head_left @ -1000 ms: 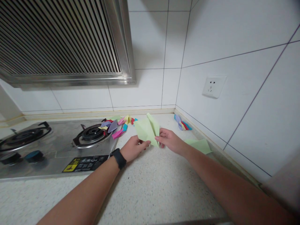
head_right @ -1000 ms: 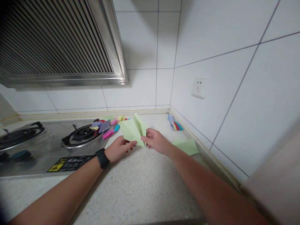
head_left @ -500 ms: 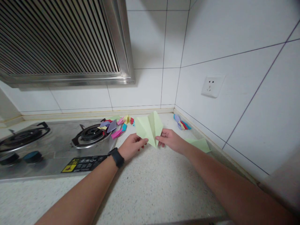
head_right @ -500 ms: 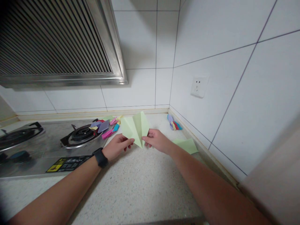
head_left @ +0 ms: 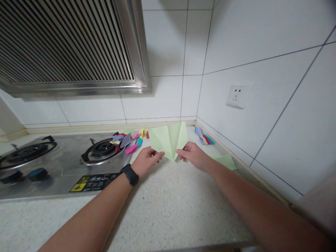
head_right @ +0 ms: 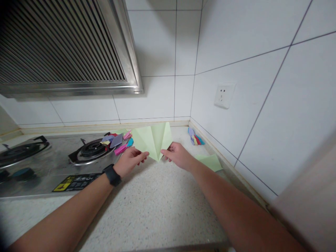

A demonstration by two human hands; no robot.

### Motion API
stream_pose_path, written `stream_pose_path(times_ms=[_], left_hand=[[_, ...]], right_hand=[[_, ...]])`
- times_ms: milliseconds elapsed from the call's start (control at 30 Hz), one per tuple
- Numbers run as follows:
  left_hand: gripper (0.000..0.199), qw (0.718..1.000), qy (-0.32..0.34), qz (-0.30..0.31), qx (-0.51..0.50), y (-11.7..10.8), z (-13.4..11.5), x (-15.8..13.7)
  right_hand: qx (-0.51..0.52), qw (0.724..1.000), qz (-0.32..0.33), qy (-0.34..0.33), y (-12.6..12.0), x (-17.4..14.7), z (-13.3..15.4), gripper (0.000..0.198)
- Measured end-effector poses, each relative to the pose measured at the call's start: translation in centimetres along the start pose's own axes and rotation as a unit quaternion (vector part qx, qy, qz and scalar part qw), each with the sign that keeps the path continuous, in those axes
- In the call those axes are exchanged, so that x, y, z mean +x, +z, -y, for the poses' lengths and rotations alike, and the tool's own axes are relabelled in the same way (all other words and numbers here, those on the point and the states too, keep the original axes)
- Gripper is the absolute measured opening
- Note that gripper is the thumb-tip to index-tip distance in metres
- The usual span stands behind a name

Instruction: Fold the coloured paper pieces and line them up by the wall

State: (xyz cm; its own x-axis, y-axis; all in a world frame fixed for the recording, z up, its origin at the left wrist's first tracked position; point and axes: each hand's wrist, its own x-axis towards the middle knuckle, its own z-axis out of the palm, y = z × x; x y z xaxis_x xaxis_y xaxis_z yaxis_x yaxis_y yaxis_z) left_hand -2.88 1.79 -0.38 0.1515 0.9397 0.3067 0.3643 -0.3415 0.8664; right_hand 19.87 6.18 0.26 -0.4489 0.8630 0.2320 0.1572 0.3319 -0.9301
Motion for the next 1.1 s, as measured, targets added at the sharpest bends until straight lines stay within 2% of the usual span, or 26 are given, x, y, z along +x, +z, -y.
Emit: stream_pose_path(times_ms=[167, 333, 467, 567, 867, 1100], left_hand=[[0.029, 0.998, 0.042, -0.029, 0.039, -0.1, 0.4, 0.1], [0.022, 0.988, 0.110, -0.055, 0.095, -0.5, 0.0, 0.0], [0.014, 0.981, 0.144, -0.051, 0.121, -0.9, -0.7, -0.2], [0.018, 0.979, 0.161, -0.033, 0.124, -1.1, -1.2, -0.4], [0.018, 0.978, 0.167, -0.026, 0.120, -0.9, -1.0, -0.4], [0.017, 0.977, 0.164, -0.023, 0.135, -0.7, -1.2, -0.6]], right_hand=[[-0.039, 0.999, 0.007, -0.023, -0.2, -0.1, 0.0, 0.030], [-0.080, 0.996, -0.018, -0.045, -0.3, -0.4, 0.3, 0.027], [-0.081, 0.985, 0.000, -0.150, -0.7, -0.7, 1.0, 0.017], [-0.086, 0.974, 0.023, -0.206, -1.1, -0.7, 0.9, 0.023], [-0.065, 0.976, 0.036, -0.203, -1.0, -0.5, 0.1, 0.026], [-0.079, 0.978, 0.030, -0.189, -0.8, -0.6, 0.3, 0.020]])
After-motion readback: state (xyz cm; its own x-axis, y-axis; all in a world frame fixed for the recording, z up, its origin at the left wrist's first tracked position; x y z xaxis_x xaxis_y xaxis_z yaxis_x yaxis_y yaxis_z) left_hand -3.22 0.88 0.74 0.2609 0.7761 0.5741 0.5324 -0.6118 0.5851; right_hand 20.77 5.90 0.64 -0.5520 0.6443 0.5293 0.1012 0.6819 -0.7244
